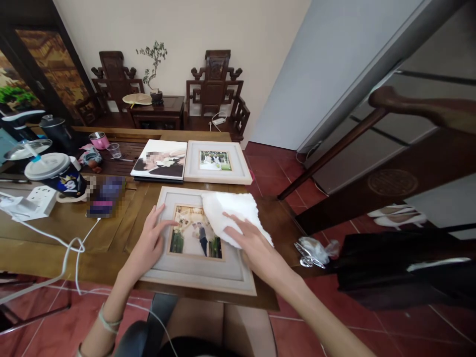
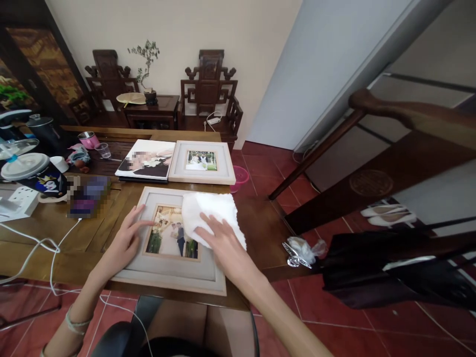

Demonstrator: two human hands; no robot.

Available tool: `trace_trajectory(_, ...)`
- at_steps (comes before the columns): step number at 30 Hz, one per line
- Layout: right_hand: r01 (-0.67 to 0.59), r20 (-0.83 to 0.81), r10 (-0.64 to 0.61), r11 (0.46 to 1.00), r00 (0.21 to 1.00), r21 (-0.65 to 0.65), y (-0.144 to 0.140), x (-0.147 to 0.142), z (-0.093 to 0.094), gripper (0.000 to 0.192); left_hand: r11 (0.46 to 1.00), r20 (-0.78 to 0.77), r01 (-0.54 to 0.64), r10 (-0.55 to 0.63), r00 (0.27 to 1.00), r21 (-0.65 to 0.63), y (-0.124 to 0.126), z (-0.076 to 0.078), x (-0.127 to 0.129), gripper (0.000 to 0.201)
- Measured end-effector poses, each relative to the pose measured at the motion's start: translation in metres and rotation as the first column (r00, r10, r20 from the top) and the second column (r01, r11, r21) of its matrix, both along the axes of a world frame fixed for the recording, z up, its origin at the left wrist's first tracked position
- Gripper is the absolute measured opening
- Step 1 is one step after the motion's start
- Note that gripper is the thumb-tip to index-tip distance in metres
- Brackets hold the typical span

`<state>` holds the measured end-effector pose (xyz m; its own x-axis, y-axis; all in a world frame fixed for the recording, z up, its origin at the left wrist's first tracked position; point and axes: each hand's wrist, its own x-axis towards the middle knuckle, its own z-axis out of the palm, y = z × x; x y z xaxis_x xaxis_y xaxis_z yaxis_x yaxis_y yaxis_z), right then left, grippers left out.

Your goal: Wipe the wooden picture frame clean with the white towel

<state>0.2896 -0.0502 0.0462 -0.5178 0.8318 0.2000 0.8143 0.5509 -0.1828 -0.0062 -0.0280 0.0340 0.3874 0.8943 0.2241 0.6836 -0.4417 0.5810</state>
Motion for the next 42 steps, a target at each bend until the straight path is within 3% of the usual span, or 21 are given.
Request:
trace_trajectory(3, 0.049, -0.054, -0.054, 0.995, 0.997, -0.087, -0.009, 0.005, 0.009, 0.069, 1.000, -0.027, -0.005, 0.004, 1.000, -0.023, 0.002, 0.006, 0.004, 0.048)
trace_trajectory(5, 0.119, -0.099, -0.126, 0.990, 0.987, -0.071, -0.005, 0.011, 0.015, 0.066, 1.000, -0.044, -0.015, 0.015, 0.999, 0.002, 0.006, 0.005, 0.005, 0.044)
trace_trajectory(9, 0.194, -0.147, -0.164, 0.955, 0.976, 0.223, 0.029, 0.004, 0.027, 0.056, 0.994, -0.058, -0.031, 0.037, 0.998, 0.107, 0.015, -0.007, 0.002, 0.042)
trace_trajectory(11, 0.118, -0.096, -0.090, 0.934, 0.991, 0.338, 0.052, -0.012, 0.031, 0.054, 0.986, -0.036, -0.045, 0.052, 0.998, 0.161, 0.019, -0.014, 0.001, 0.038)
trace_trajectory(13, -0.005, 0.000, 0.006, 0.937, 1.000, 0.348, 0.074, -0.035, 0.031, 0.057, 0.982, -0.023, -0.038, 0.043, 0.999, 0.187, 0.021, -0.018, -0.001, 0.038)
trace_trajectory(17, -0.231, 0.211, 0.189, 0.953, 0.959, 0.195, 0.101, -0.078, 0.023, 0.068, 0.986, -0.026, 0.047, -0.043, 0.999, 0.163, 0.022, -0.021, -0.004, 0.052)
trace_trajectory(21, -0.250, 0.286, 0.211, 0.962, 0.935, 0.109, 0.103, -0.095, 0.007, 0.053, 0.984, -0.032, 0.091, -0.087, 0.996, 0.154, 0.022, -0.025, -0.007, 0.063)
trace_trajectory(26, -0.196, 0.290, 0.162, 0.976, 0.943, 0.094, 0.089, -0.075, 0.002, 0.043, 0.985, -0.038, 0.103, -0.099, 0.994, 0.140, 0.026, -0.028, -0.010, 0.067)
trace_trajectory(35, -0.046, 0.338, 0.026, 0.998, 0.941, 0.053, 0.072, 0.005, 0.030, 0.045, 0.994, -0.073, -0.025, 0.033, 0.997, 0.104, 0.017, -0.028, 0.000, 0.062)
trace_trajectory(39, -0.040, 0.341, 0.024, 0.998, 0.940, 0.042, 0.061, 0.012, 0.027, 0.057, 0.994, -0.099, -0.047, 0.058, 0.993, 0.103, 0.015, -0.026, 0.005, 0.063)
trace_trajectory(42, -0.047, 0.324, 0.040, 0.999, 0.945, 0.014, 0.037, 0.004, 0.022, 0.060, 0.996, -0.102, -0.042, 0.050, 0.994, 0.081, 0.014, -0.024, 0.005, 0.063)
